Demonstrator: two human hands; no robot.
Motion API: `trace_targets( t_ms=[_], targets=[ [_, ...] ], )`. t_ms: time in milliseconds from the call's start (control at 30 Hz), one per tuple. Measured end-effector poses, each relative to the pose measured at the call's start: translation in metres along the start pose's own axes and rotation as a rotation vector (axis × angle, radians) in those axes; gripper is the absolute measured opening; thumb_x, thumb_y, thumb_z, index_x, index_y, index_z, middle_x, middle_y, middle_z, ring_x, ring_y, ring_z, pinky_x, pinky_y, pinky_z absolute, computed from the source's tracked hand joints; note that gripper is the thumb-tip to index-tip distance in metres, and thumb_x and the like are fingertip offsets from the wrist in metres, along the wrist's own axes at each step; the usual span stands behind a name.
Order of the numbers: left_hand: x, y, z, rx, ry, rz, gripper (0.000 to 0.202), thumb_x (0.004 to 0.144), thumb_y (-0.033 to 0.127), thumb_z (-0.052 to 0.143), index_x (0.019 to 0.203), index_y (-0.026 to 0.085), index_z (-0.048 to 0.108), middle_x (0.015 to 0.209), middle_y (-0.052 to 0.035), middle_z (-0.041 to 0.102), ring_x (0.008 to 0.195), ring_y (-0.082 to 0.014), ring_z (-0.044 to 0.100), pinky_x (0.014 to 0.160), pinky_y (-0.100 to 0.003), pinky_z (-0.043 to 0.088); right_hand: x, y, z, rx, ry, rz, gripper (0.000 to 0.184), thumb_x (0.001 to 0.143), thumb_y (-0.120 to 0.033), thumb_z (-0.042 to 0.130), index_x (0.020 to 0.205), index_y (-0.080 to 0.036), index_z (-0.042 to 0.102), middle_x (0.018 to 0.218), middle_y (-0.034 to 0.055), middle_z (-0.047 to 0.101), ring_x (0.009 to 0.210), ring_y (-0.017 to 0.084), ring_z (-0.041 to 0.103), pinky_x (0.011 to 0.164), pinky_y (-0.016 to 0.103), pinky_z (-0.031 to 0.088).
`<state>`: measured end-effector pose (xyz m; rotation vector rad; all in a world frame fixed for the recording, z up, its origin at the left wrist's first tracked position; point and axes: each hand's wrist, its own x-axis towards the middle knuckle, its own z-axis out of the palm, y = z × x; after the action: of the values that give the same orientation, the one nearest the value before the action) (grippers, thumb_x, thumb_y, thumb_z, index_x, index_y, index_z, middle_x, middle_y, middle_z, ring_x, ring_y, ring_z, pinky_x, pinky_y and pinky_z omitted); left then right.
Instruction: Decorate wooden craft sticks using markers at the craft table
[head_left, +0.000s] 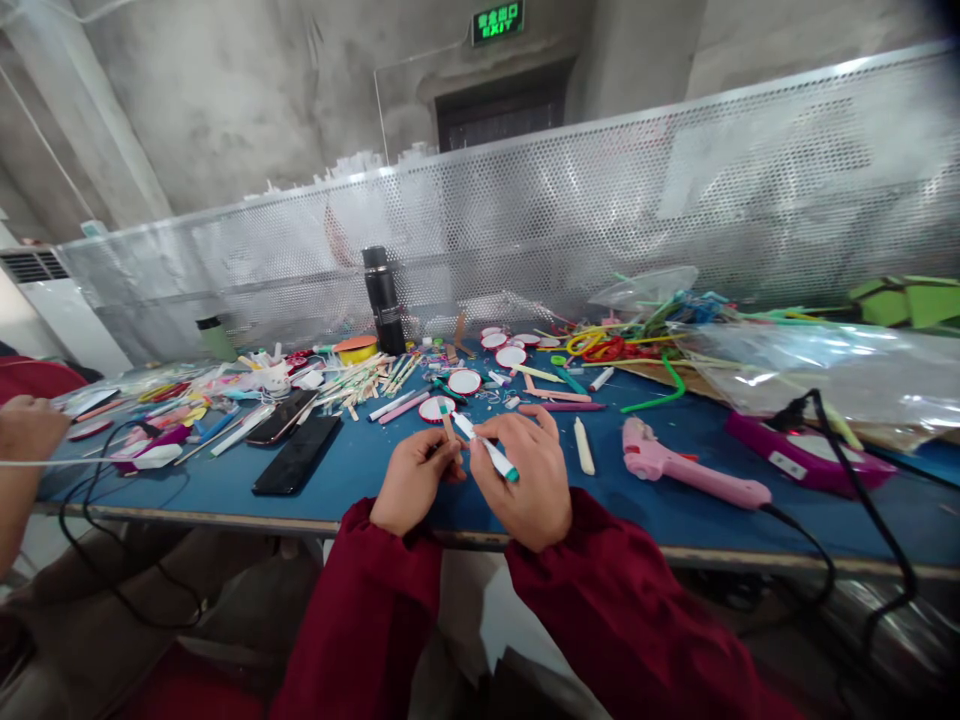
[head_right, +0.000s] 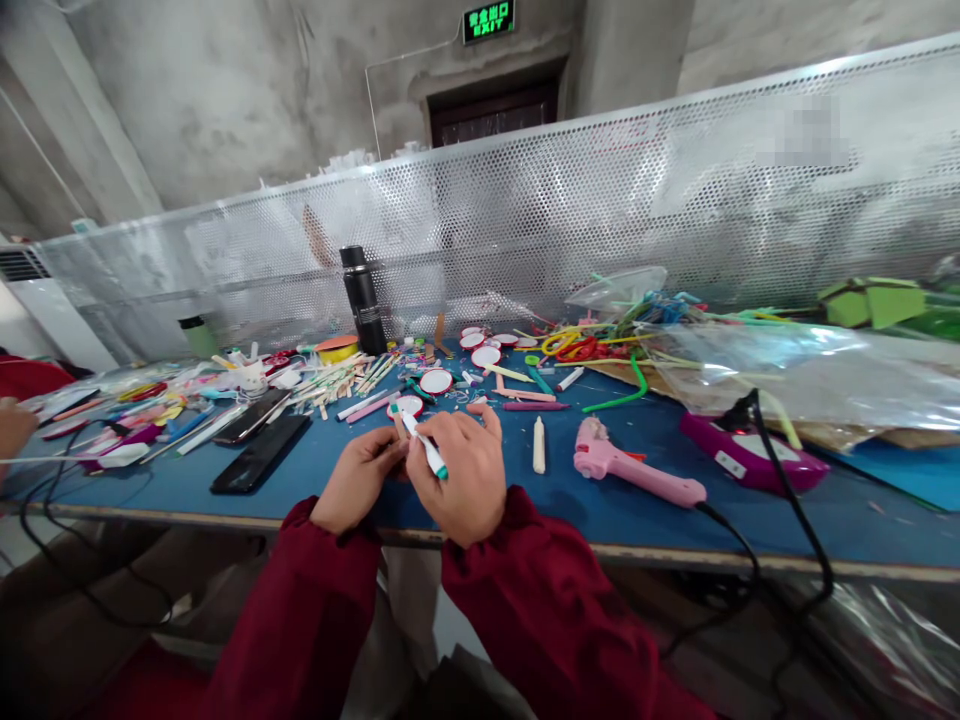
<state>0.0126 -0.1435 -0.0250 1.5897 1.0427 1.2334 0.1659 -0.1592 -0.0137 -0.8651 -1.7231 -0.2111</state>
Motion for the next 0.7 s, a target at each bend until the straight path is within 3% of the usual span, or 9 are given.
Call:
trace_targets(
  t_ms=[700],
  targets=[
    [-0.0007,0.0012,0.0002,0.011,-0.009,0.011,0.024,0.084,0.038,0.058,0.077,0.016,0.060,0.064,0.0010,0.060,0.061,-0.0125,0.057,0.061,-0.024,0.046,0.0007,-0.0010,-0.0007,0.005,0.009,0.003,0.005,0.088,-0.022,0.053,0.084,-0.022,0.057,0.078,0.0004,0.067,0.078,0.018,0.063,0.100,0.043,0.034]
  ],
)
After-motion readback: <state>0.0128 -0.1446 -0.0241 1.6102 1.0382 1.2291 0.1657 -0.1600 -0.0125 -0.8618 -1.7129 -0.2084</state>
